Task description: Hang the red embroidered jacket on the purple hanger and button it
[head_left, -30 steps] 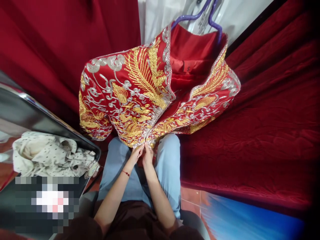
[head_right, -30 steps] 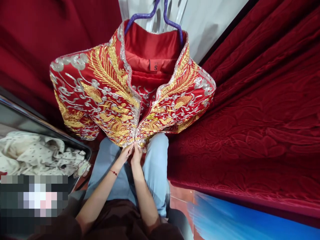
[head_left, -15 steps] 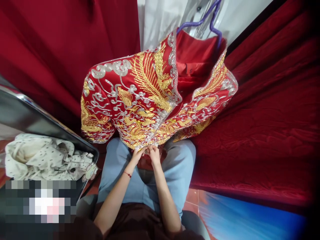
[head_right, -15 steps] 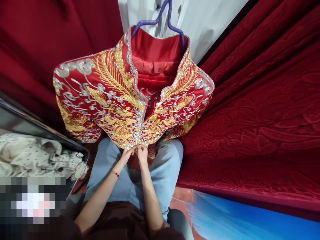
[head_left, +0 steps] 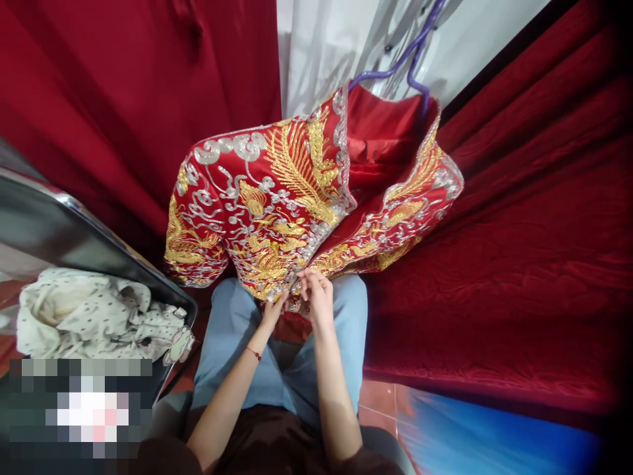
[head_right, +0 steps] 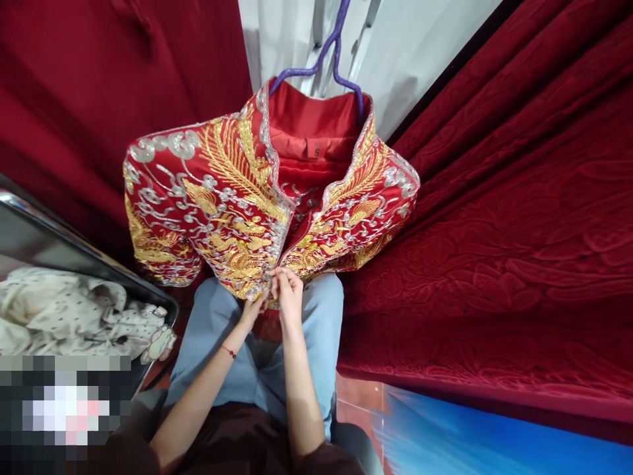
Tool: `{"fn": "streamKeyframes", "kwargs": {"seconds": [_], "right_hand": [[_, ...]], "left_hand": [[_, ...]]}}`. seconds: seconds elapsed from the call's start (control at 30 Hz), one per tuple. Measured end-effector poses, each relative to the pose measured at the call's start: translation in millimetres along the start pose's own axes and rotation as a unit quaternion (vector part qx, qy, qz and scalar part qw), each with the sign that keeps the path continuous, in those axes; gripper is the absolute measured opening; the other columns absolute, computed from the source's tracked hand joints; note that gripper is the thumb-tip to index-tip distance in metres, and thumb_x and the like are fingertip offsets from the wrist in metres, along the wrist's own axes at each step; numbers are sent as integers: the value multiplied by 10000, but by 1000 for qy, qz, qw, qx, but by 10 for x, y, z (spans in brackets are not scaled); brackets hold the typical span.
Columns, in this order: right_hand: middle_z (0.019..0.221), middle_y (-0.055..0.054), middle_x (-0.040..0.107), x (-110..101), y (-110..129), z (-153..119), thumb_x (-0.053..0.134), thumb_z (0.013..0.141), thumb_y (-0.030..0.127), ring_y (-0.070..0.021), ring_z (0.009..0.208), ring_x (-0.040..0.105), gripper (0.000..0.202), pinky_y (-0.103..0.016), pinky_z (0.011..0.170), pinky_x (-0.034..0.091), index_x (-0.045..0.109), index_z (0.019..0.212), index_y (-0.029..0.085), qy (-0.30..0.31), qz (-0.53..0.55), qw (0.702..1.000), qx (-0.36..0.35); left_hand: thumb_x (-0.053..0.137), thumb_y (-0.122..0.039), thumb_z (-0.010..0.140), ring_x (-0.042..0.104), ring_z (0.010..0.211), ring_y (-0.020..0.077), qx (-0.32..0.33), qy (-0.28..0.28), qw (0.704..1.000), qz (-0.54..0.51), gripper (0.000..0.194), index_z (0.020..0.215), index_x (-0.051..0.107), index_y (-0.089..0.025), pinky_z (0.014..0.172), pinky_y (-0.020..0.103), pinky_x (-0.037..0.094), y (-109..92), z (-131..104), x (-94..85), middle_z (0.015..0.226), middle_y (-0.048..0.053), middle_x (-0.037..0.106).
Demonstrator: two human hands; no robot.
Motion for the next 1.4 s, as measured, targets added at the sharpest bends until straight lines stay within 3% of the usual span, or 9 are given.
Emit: {"fn": "streamKeyframes", "kwargs": {"seconds": [0.13,0.2,0.3,0.4,0.47,0.6,0.93,1.23,1.4], "right_hand": [[500,75,429,-23,-42,-83,614,838,450,-50,417,302,300,-221,448,208,698,811,163,-1,-16,1000,-20],[505,73,430,-44,-59,-132,614,847,439,-53,429,310,290,-221,455,218,707,820,165,-5,-25,1000,-18],[489,75,428,-51,-36,-196,622,846,417,-52,424,305,272,-220,458,225,717,805,165,-3,-23,1000,-10],[474,74,440,-6,26,-221,628,844,407,-44,407,290,271,-217,449,211,722,783,160,19,-18,1000,-11],[465,77,440,44,92,-216,641,839,404,-39,391,281,267,-213,440,203,724,779,157,37,-18,999,-16],[461,76,459,138,385,-212,646,844,412,-34,367,270,279,-208,417,211,737,820,150,38,-12,998,-46],[683,13,667,500,1716,-135,622,903,397,-24,393,352,257,-195,396,274,751,933,177,-1,-21,973,-230],[576,20,635,397,1597,76,622,886,516,-60,375,438,364,-208,394,334,730,897,168,38,-108,971,-212],[529,11,607,294,1670,299,649,818,619,-89,390,465,462,-236,419,347,679,708,172,16,-222,953,-206]], "left_hand": [[696,-547,775,527,451,169,-53,85,988,114,404,611,605,-189,463,261,330,-280,-243,63,469,17,550],[769,-419,735,584,580,186,6,90,979,181,273,651,630,-200,565,265,390,-653,-401,104,574,29,616],[693,-299,810,630,880,229,252,27,881,400,90,838,656,-222,781,287,418,-1401,-623,259,884,70,701],[672,-240,812,633,823,226,289,-28,803,521,83,890,649,-227,732,281,382,-1792,-684,450,857,56,697],[628,-204,837,642,809,235,280,-51,787,548,111,942,662,-219,693,283,362,-1854,-663,552,875,77,706],[548,-232,909,668,883,277,274,-52,804,524,209,1068,675,-188,695,300,362,-1775,-614,645,991,134,726],[591,-345,907,655,799,251,298,-60,832,463,219,1037,701,-207,675,286,362,-1697,-581,592,922,112,722],[584,-296,916,656,743,162,276,9,814,512,126,834,649,-225,641,243,365,-1891,-626,492,798,6,710],[568,-285,933,640,787,126,416,35,806,420,112,883,647,-222,698,225,450,-2553,-949,451,857,4,690]]}}
Point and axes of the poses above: each hand's wrist, its own z-axis towards the middle knuckle, its own x-axis out of the palm, y = z × x, the point moved 4 cm from there along z, towards the middle knuckle
